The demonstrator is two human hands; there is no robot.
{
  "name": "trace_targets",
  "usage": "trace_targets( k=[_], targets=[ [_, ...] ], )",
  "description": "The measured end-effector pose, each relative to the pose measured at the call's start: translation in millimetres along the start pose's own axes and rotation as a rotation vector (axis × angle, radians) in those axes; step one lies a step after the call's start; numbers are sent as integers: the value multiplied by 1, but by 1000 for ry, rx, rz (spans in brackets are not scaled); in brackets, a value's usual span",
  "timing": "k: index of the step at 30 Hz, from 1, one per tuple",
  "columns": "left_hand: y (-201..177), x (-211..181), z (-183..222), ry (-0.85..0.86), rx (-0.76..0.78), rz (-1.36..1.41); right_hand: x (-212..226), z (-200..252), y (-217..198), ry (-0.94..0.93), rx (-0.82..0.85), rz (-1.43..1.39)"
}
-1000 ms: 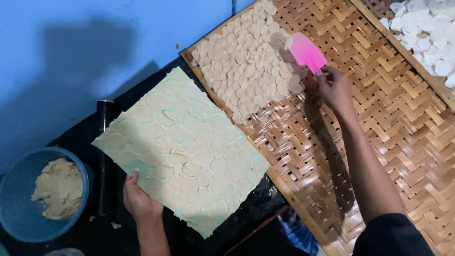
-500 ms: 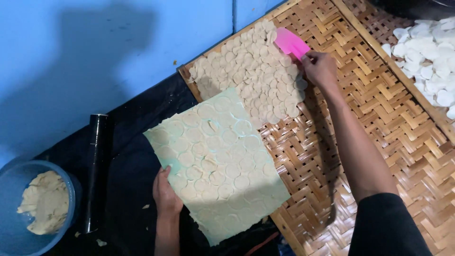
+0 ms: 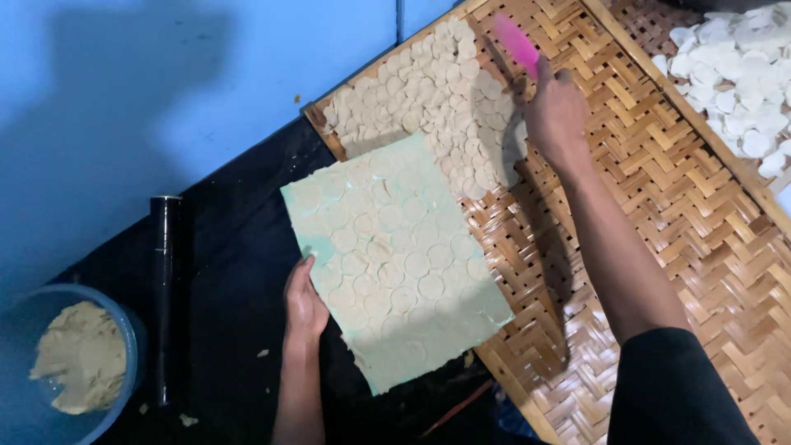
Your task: Using a pink spatula to transfer small circular pieces of dough from a plastic sheet to a woven drying tray.
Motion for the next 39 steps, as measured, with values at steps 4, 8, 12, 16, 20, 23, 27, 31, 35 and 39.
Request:
trace_targets(
  k=[4,8,12,16,20,23,27,31,35,39],
  targets=[
    [-21,16,-22,11,143,81,31,54,-21,41,-49,-168],
    [3,16,-24,-80,329,86,96,140,-3,192,205,-548],
    [16,15,-21,-138,390,80,144,187,13,240,265,-550],
    [17,13,-20,-199,372,140,172,195,22,281,276,-567],
    [22,15,-20,-220,437,145,197,183,17,167,208,-590],
    [26,15,-17,-220,461,163,207,179,9,66,135,-549],
    [27,11,-16,-211,461,157,211,174,10,62,183,-543],
    [30,8,-13,-198,471,164,208,169,26,55,258,-523],
    [31,8,-16,-203,474,152,199,162,43,84,267,-544],
    [22,14,-21,-210,429,145,191,164,64,212,392,-602]
  ],
)
Point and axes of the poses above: each hand's wrist, its own z-axis away from the middle knuckle, its own y-axis out of the palm, x = y × z, the point moved 10 cm from there along -z, towards the middle knuckle, and after that the axes turned 7 degrees about -z, right-handed, at the moved point
